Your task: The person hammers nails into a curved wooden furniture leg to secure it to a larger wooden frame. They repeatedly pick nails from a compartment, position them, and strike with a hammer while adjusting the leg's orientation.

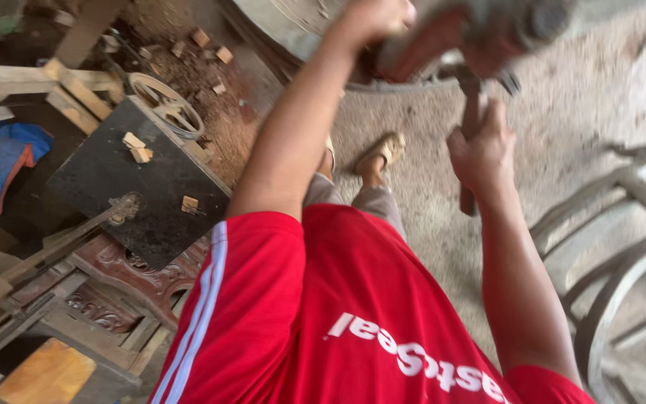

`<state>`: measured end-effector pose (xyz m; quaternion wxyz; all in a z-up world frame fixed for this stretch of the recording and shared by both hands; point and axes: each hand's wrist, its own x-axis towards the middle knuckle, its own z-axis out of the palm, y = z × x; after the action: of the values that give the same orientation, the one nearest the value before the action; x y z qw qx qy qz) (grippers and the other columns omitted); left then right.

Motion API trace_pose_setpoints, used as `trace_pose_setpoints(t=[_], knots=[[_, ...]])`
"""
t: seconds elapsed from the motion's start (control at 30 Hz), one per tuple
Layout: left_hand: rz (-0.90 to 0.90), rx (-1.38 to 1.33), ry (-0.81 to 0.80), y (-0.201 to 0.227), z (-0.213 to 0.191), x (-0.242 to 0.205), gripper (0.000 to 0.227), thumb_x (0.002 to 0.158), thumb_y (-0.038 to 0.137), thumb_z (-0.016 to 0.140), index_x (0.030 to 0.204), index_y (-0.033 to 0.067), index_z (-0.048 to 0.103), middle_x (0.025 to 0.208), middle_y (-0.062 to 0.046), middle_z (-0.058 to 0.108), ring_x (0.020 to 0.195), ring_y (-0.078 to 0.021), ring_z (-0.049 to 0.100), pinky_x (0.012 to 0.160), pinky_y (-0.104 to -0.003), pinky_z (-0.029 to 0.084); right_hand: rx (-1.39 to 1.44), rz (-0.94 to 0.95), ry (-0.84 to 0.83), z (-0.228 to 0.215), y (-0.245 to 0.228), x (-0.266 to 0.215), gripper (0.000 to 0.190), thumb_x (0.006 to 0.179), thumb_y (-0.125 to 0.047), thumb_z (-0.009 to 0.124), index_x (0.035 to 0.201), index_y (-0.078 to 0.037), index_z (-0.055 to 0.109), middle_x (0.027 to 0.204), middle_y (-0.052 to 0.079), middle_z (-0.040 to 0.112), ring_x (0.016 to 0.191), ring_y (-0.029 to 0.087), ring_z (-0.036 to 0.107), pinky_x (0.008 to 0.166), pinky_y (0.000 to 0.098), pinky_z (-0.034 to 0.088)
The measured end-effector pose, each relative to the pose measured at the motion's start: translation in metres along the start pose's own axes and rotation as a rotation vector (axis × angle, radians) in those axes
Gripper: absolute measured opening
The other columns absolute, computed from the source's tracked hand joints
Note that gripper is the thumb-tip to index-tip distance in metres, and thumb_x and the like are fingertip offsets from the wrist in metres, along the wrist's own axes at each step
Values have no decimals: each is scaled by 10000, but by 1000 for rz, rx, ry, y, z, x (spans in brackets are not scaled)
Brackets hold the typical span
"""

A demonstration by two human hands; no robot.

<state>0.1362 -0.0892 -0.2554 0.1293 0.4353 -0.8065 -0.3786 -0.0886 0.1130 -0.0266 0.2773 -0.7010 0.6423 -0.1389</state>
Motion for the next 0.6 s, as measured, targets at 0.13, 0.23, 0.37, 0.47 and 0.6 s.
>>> trace_pose_setpoints(t=[0.13, 0.23, 0.37, 0.47, 0.6], knots=[[36, -1, 17, 10, 4, 7, 172, 937, 182, 629, 911, 75, 762, 883, -154, 752, 681, -230, 703, 648, -406, 544, -43, 188, -102, -8, 0, 0, 397, 936, -90, 648, 1261, -7, 435, 908, 206, 700, 719, 333, 734, 688, 447, 649], [25, -168, 91, 16, -5, 1, 186, 917, 197, 629, 873, 92, 776, 866, -123, 766, 679, -207, 713, 656, -391, 552, -81, 242, -118, -10, -2, 2, 385, 931, -89, 647, 1250, -17, 443, 889, 203, 702, 715, 335, 733, 690, 453, 642], [-110, -426, 93, 27, -25, -18, 195, 897, 269, 664, 907, 112, 779, 850, -86, 774, 733, -201, 719, 653, -389, 545, -140, 181, -96, -12, -7, 1, 379, 924, -69, 660, 1231, -10, 447, 923, 215, 692, 745, 336, 738, 702, 458, 646], [-21, -458, 112, 32, -39, -25, 251, 893, 333, 680, 939, 106, 778, 897, -69, 777, 756, -193, 714, 667, -404, 540, -149, 270, -144, -12, -8, 7, 400, 921, -86, 644, 1262, -26, 443, 934, 208, 703, 756, 337, 742, 721, 451, 652], [-271, -403, -14, 46, -45, -33, 363, 956, 418, 643, 957, 69, 744, 813, -116, 722, 685, -217, 622, 686, -433, 503, -149, 125, -83, -15, -7, 3, 407, 943, -76, 679, 1270, -7, 448, 951, 237, 714, 802, 365, 734, 748, 493, 631]])
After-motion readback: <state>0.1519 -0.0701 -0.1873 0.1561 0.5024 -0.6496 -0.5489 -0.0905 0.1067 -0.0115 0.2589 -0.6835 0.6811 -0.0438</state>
